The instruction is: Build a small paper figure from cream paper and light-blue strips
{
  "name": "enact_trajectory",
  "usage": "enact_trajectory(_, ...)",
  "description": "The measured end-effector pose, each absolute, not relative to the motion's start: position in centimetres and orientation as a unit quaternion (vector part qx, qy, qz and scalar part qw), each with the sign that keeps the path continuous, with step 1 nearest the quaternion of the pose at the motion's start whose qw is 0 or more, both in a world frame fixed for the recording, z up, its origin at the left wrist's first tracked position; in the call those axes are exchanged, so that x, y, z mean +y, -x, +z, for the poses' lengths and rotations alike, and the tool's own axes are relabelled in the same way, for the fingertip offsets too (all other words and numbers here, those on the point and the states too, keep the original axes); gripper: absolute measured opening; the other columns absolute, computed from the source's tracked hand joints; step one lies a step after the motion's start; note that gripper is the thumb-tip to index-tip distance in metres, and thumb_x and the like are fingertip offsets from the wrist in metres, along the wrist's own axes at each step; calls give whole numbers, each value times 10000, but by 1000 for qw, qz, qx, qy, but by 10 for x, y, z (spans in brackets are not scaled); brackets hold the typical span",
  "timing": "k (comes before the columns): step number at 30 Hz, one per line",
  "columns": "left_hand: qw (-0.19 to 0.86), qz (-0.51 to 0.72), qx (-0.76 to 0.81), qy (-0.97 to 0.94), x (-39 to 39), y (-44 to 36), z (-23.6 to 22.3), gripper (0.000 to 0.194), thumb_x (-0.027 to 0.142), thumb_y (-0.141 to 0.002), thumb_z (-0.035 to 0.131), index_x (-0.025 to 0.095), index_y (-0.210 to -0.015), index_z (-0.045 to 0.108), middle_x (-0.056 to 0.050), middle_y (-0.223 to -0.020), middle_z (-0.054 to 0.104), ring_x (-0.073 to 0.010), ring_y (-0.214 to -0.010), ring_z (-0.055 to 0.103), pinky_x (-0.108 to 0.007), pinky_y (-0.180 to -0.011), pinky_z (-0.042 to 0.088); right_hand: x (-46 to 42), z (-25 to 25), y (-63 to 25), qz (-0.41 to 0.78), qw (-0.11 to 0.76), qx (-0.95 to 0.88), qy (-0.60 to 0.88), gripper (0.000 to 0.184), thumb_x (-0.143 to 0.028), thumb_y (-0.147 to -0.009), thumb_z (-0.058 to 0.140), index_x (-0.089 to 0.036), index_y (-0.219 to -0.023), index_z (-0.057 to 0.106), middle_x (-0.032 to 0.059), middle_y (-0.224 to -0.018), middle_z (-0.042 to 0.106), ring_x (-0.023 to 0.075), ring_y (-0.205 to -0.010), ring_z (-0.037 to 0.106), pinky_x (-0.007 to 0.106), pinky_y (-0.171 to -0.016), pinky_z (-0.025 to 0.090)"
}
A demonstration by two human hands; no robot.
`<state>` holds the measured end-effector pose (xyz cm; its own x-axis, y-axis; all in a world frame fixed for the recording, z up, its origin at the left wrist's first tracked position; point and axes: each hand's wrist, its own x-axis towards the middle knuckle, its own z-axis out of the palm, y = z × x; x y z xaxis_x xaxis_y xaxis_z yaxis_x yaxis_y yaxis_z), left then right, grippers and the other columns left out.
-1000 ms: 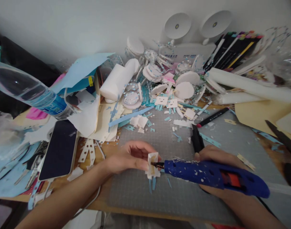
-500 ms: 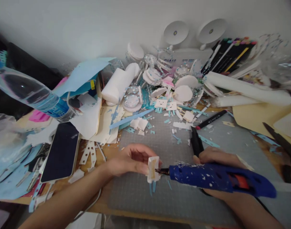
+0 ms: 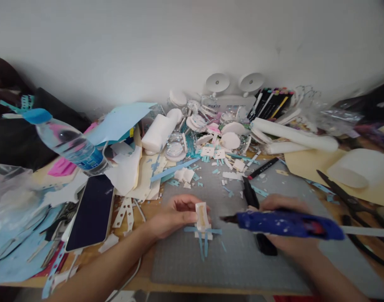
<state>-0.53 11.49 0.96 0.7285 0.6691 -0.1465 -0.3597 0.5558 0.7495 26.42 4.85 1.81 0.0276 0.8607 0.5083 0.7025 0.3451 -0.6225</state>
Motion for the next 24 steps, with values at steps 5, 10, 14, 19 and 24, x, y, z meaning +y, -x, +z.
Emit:
enact_trajectory(5,842,330,229,-361,116,6,10,333,338,-612,895,165,-860,754,-35,-777,752,-141,-694,692,-242,-695,508,31,37,-293,-29,423,-611,668,155,-239,-773,698,-257,-883,591,44,-787,650,253,-704,668,356,-626,531)
enact_trajectory(10,827,366,240,-353,117,6,8,328,342,-620,891,196,-878,750,-29,-837,748,-140,-744,688,-264,-757,513,13,31,-336,-15,315,-522,792,128,-363,-844,637,-236,-837,641,92,-813,695,326,-865,690,390,-656,514)
enact_trajectory(14,805,394,253,-364,119,4,7,306,351,-648,874,189,-875,748,-27,-815,726,-127,-744,654,-247,-754,489,0,5,-360,-80,291,-524,797,174,-371,-842,633,-274,-982,598,56,-736,640,284,-642,660,359,-521,464)
enact_trajectory(19,754,442,278,-398,121,2,5,254,309,-695,845,200,-901,743,-2,-835,687,-105,-780,593,-222,-788,444,-10,-1,-359,-95,228,-585,772,141,-322,-862,608,-286,-968,523,80,-746,612,310,-634,648,385,-540,487)
enact_trajectory(24,702,474,310,-432,122,2,2,238,322,-723,818,206,-912,732,-11,-890,665,-125,-811,564,-235,-781,437,-21,4,-359,-102,206,-618,752,139,-309,-845,621,-254,-810,499,78,-669,580,337,-628,627,436,-566,475)
